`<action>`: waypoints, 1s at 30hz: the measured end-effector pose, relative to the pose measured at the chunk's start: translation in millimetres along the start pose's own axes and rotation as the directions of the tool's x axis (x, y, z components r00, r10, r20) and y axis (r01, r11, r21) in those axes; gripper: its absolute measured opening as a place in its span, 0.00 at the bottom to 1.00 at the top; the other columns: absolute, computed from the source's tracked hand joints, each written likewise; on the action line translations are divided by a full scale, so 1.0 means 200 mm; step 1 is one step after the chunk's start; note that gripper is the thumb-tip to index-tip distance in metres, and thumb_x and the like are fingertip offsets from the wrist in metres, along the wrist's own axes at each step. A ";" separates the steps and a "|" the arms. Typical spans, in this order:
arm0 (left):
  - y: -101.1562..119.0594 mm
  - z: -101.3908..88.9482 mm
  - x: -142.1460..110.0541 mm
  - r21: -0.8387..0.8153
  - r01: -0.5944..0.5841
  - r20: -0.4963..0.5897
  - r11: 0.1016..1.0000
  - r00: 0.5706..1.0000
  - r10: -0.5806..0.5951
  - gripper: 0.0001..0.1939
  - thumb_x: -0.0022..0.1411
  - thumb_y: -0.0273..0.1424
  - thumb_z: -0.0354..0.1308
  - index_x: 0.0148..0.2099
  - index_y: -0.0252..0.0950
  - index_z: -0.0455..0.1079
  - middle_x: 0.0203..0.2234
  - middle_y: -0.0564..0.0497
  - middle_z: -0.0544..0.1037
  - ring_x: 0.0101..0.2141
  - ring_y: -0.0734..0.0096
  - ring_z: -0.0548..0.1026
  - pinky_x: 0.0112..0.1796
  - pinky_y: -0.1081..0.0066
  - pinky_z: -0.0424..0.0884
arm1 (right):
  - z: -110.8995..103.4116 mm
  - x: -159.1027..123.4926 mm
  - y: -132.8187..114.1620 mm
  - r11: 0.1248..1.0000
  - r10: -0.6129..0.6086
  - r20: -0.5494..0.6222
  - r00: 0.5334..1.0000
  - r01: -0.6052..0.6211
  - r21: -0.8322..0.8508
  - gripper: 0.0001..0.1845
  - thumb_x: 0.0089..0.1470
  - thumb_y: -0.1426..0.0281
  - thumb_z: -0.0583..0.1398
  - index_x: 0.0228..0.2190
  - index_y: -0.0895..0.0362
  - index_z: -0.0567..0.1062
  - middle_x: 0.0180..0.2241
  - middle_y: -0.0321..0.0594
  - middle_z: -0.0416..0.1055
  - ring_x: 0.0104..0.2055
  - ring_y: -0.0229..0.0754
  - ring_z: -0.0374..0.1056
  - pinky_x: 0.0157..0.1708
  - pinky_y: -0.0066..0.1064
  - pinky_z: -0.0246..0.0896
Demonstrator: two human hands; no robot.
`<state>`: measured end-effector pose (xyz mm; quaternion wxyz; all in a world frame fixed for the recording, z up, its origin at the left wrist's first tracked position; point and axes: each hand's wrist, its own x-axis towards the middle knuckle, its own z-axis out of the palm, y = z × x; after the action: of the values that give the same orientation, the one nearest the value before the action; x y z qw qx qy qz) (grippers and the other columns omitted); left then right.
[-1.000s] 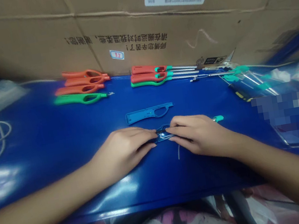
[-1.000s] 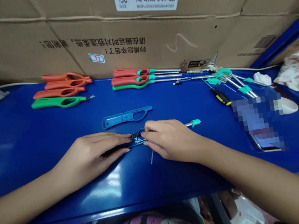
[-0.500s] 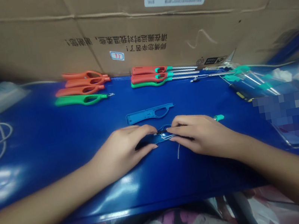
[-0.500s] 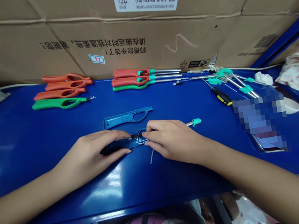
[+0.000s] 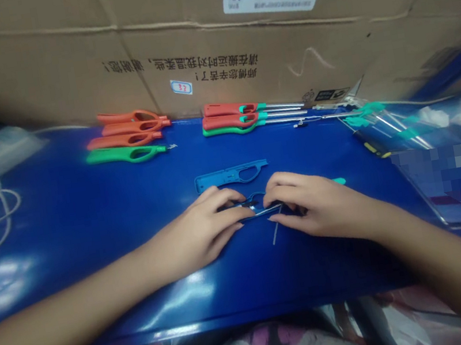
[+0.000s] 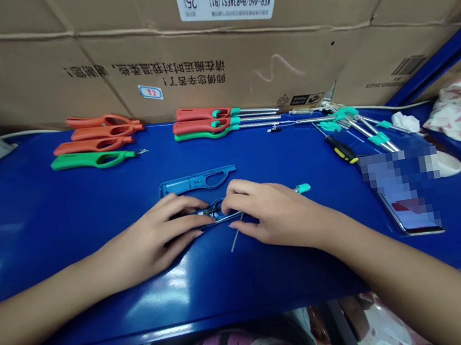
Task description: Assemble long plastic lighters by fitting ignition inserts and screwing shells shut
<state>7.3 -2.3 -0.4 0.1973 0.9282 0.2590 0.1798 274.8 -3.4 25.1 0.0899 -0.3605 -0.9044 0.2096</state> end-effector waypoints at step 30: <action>-0.03 -0.03 -0.05 0.276 -0.137 0.000 0.951 0.990 0.142 0.19 0.72 0.25 0.49 0.59 0.41 0.73 0.59 0.48 0.75 0.50 0.58 0.75 0.49 0.56 0.76 | -0.26 -0.16 0.68 0.276 0.739 -0.574 0.353 -0.936 -0.221 0.32 0.66 0.59 0.42 0.52 0.63 0.76 0.55 0.68 0.63 0.58 0.71 0.59 0.51 0.65 0.57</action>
<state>-5.0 -0.6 -1.4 0.0505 0.9608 0.2172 0.1648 397.7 79.6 10.9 0.0257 -0.8298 -0.5488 -0.0977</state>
